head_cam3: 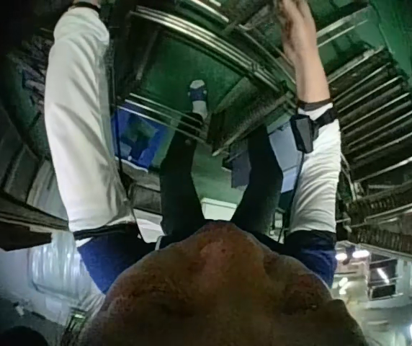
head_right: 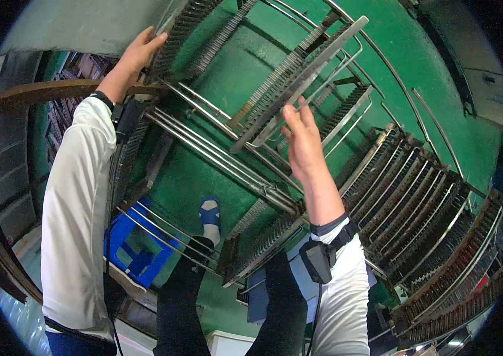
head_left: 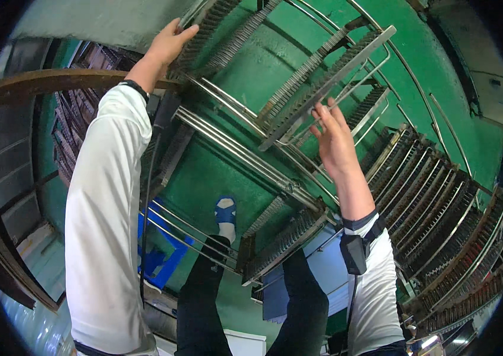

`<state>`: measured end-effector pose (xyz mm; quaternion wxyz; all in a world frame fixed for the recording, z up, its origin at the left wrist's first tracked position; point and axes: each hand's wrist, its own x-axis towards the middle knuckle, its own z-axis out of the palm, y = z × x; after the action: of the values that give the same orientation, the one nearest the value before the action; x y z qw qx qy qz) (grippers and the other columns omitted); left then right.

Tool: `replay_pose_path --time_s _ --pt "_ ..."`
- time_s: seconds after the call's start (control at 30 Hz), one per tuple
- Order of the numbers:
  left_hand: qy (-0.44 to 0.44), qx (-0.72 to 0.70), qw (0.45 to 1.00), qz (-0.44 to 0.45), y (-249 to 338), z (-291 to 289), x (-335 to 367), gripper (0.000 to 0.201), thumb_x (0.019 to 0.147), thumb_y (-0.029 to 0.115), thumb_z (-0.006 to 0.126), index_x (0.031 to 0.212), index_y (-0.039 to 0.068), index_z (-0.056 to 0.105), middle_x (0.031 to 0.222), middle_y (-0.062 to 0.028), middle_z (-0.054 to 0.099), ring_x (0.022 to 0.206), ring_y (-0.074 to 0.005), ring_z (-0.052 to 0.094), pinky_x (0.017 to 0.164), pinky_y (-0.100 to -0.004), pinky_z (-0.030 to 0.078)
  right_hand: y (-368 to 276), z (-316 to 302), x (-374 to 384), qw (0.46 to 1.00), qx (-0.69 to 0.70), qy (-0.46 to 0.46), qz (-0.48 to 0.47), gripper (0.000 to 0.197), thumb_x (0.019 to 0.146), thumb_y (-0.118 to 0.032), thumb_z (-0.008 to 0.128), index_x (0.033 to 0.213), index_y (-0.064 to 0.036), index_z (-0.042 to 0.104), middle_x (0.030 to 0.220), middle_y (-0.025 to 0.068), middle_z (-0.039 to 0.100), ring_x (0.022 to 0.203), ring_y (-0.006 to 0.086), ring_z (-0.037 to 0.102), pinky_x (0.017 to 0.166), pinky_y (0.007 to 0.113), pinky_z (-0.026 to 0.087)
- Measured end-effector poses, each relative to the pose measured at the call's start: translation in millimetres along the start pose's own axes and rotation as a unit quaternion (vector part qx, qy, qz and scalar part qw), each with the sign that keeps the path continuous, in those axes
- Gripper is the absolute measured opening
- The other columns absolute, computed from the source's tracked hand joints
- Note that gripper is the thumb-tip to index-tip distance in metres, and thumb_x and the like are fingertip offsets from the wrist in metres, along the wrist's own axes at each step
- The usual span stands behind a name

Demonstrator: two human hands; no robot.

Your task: Assembling and organizing metal rack frames and rods in a fabrication facility.

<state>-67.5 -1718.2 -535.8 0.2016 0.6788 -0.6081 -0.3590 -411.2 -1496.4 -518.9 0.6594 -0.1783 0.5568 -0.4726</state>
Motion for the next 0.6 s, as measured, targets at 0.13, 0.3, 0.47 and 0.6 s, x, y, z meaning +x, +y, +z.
replay_pose_path --time_s 0.13,0.3,0.47,0.6 --pt "-0.08 -0.137 0.985 -0.067 44.3 20.4 -18.6 0.063 0.084 0.056 0.065 0.116 0.003 0.064 0.102 -0.0063 0.059 0.098 -0.0183 0.05 0.094 -0.0328 0.035 1.3 -21.1 -0.4 0.993 0.114 0.01 -0.007 0.052 0.093 -0.034 0.06 0.133 -0.0069 0.04 0.116 0.0075 0.054 0.11 0.0191 0.049 0.097 0.04 0.038" --pt "0.013 -0.206 0.974 -0.093 102.8 2.5 -56.5 0.054 0.084 0.054 0.064 0.096 0.001 0.067 0.092 -0.0056 0.06 0.089 -0.0166 0.051 0.083 -0.0311 0.039 -30.6 -5.2 -28.6 0.989 0.145 0.026 -0.016 0.024 0.097 -0.032 0.055 0.099 -0.008 0.055 0.094 0.0054 0.057 0.09 0.0186 0.056 0.081 0.037 0.048" --pt "0.048 -0.117 0.991 -0.035 167.3 -55.8 -97.4 0.05 0.086 0.05 0.064 0.081 0.001 0.064 0.077 -0.0044 0.057 0.074 -0.015 0.049 0.067 -0.0296 0.042 -62.1 4.7 -60.4 0.981 0.193 0.023 -0.002 0.027 0.099 -0.034 0.051 0.089 -0.0091 0.053 0.09 0.0063 0.057 0.081 0.0187 0.058 0.072 0.035 0.051" --pt "0.056 -0.081 0.994 -0.041 196.5 -108.0 -152.9 0.044 0.09 0.044 0.061 0.081 0.002 0.062 0.069 -0.0004 0.049 0.065 -0.0102 0.043 0.058 -0.0268 0.035 -75.1 35.2 -84.3 0.97 0.239 -0.025 0.025 0.038 0.101 -0.04 0.042 0.077 -0.0112 0.045 0.076 0.0053 0.058 0.067 0.0183 0.058 0.063 0.035 0.051"
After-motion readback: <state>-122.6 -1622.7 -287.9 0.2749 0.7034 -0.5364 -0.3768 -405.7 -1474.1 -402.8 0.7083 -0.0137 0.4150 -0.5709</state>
